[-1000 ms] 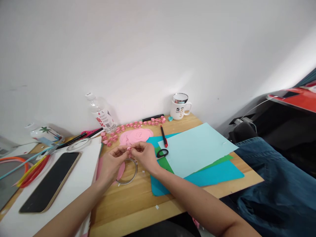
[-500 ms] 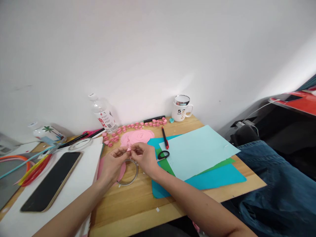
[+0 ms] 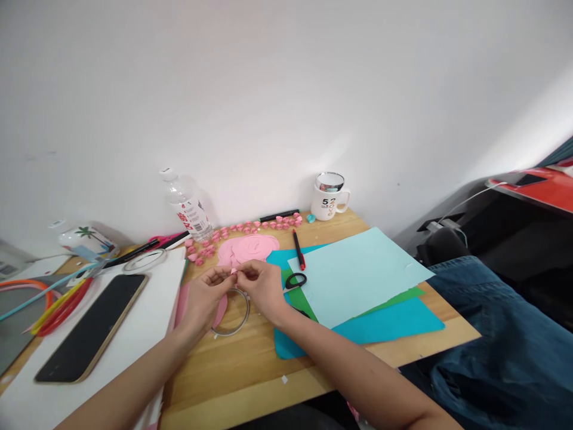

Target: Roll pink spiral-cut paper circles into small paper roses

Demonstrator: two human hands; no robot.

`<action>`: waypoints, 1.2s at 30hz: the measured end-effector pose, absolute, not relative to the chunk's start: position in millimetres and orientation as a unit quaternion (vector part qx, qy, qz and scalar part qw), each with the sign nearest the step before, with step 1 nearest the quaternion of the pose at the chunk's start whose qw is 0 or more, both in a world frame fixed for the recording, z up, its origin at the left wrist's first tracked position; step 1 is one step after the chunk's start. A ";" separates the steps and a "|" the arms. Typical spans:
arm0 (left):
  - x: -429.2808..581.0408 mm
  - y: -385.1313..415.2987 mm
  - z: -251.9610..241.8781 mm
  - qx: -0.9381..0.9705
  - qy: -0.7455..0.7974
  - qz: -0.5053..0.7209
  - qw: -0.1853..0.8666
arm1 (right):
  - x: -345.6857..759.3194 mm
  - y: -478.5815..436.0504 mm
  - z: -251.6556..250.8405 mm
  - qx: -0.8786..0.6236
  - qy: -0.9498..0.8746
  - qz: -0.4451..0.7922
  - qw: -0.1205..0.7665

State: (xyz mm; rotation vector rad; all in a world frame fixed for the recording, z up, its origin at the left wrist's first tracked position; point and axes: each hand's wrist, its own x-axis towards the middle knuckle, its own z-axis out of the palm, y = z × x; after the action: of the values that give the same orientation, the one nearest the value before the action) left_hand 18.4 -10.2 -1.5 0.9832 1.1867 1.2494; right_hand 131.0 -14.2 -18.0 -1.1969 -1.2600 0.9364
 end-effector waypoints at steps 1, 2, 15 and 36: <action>18.6 -10.1 -1.6 0.419 0.501 0.524 0.547 | 131.0 -13.7 -18.9 -0.516 -0.538 0.381 0.547; 18.8 -10.0 -1.9 0.423 0.502 0.522 0.545 | 130.8 -13.2 -19.9 -0.527 -0.544 0.364 0.543; 17.2 -8.4 -8.3 0.472 0.517 0.522 0.488 | 126.6 -14.2 -19.9 -0.533 -0.565 0.320 0.543; 13.7 -5.0 -15.5 0.493 0.515 0.501 0.491 | 128.2 -11.6 -26.0 -0.511 -0.635 0.270 0.512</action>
State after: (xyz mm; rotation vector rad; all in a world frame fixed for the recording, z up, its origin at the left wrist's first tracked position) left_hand 13.7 -5.0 -15.5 1.1970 1.2516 1.2155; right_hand 128.2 -11.6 -26.0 -1.2295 -1.5275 0.6504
